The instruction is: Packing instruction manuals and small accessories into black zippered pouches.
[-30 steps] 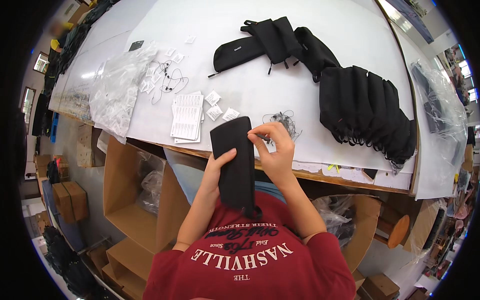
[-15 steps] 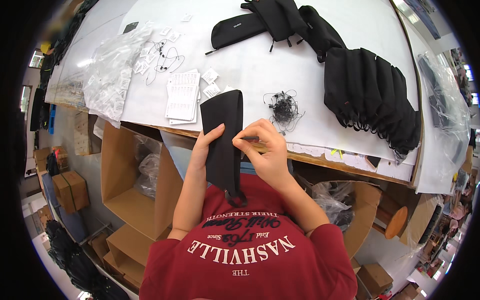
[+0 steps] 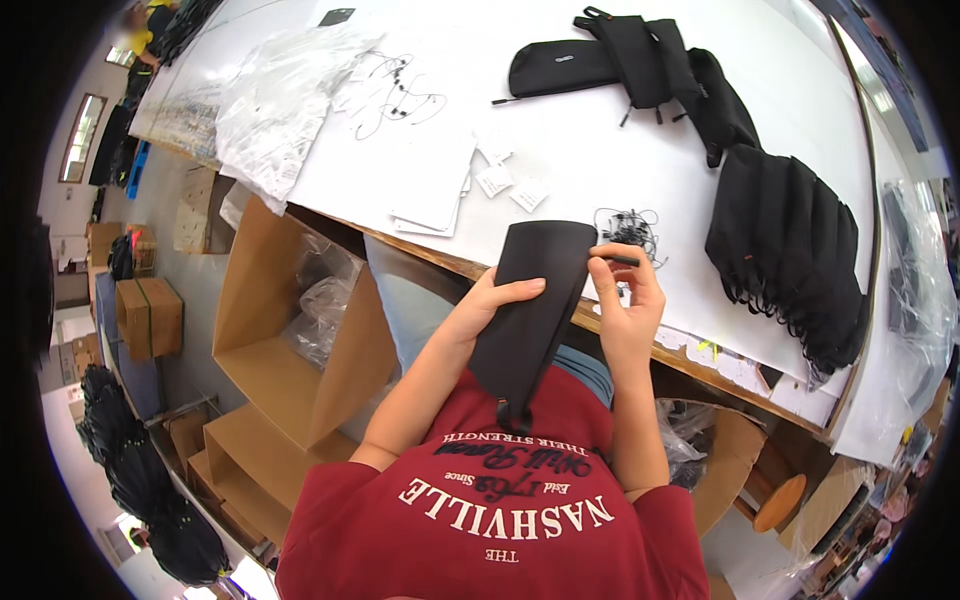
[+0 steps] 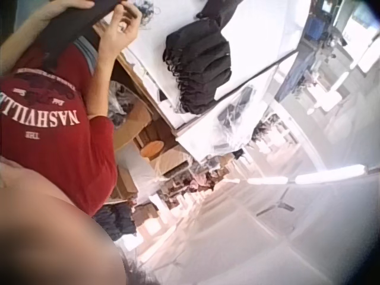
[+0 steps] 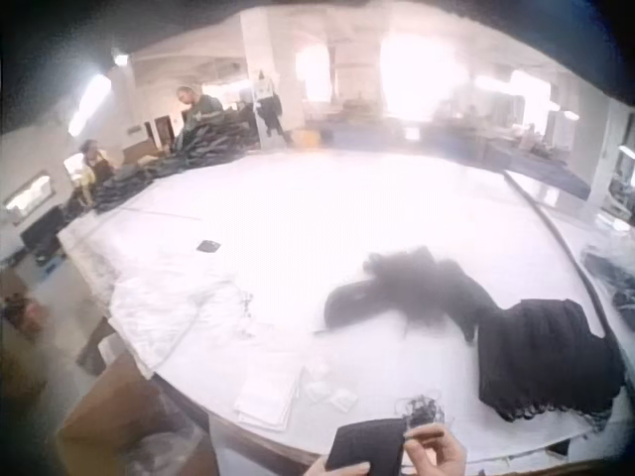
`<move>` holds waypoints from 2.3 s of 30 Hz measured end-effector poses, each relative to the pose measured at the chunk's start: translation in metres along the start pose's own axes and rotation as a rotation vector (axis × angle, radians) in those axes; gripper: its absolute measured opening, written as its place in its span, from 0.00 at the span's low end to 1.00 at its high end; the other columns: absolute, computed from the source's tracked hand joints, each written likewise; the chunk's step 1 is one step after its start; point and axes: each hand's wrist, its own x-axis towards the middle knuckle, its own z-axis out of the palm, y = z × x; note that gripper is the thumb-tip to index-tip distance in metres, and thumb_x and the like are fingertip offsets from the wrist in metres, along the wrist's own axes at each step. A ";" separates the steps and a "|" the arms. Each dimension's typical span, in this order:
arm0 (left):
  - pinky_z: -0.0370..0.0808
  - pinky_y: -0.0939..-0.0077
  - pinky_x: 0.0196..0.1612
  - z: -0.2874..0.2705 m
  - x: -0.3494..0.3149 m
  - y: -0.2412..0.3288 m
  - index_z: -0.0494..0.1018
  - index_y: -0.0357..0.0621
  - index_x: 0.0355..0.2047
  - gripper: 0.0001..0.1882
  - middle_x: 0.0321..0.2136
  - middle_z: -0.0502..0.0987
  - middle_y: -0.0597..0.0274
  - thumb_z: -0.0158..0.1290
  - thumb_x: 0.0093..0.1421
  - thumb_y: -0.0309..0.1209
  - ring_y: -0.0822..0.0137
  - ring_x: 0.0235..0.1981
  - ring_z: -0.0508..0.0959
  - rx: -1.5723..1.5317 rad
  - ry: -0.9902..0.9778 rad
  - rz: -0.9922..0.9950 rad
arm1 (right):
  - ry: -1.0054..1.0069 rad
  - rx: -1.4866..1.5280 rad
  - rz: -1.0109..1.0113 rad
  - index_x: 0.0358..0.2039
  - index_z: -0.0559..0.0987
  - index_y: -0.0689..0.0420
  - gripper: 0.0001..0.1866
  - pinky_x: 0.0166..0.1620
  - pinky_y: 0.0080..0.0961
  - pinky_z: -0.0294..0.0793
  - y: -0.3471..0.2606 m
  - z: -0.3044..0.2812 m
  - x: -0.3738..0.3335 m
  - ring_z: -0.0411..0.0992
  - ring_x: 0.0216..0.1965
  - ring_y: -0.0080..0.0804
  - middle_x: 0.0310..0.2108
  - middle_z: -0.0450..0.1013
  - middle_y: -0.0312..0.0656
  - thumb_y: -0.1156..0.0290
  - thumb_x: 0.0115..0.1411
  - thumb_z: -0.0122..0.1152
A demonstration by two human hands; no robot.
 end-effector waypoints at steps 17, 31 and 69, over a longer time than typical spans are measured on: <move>0.77 0.78 0.28 -0.027 -0.002 -0.003 0.74 0.39 0.35 0.10 0.27 0.78 0.61 0.54 0.58 0.33 0.70 0.25 0.79 -0.140 0.256 0.079 | -0.678 -0.049 0.051 0.26 0.77 0.60 0.07 0.32 0.19 0.63 -0.002 0.006 -0.031 0.64 0.27 0.24 0.25 0.65 0.35 0.72 0.51 0.65; 0.66 0.80 0.44 -0.104 -0.017 0.017 0.67 0.39 0.44 0.15 0.35 0.68 0.64 0.52 0.62 0.35 0.71 0.37 0.69 0.457 0.757 0.901 | -0.889 0.039 0.043 0.28 0.75 0.60 0.04 0.41 0.25 0.70 0.002 0.014 -0.036 0.72 0.35 0.34 0.32 0.73 0.42 0.75 0.53 0.62; 0.58 0.65 0.55 -0.027 -0.045 0.003 0.75 0.46 0.40 0.12 0.42 0.74 0.61 0.56 0.54 0.31 0.60 0.48 0.70 1.363 -0.149 0.701 | -0.710 0.108 0.264 0.29 0.76 0.62 0.03 0.42 0.23 0.72 0.005 -0.018 -0.026 0.75 0.35 0.27 0.31 0.78 0.42 0.75 0.56 0.59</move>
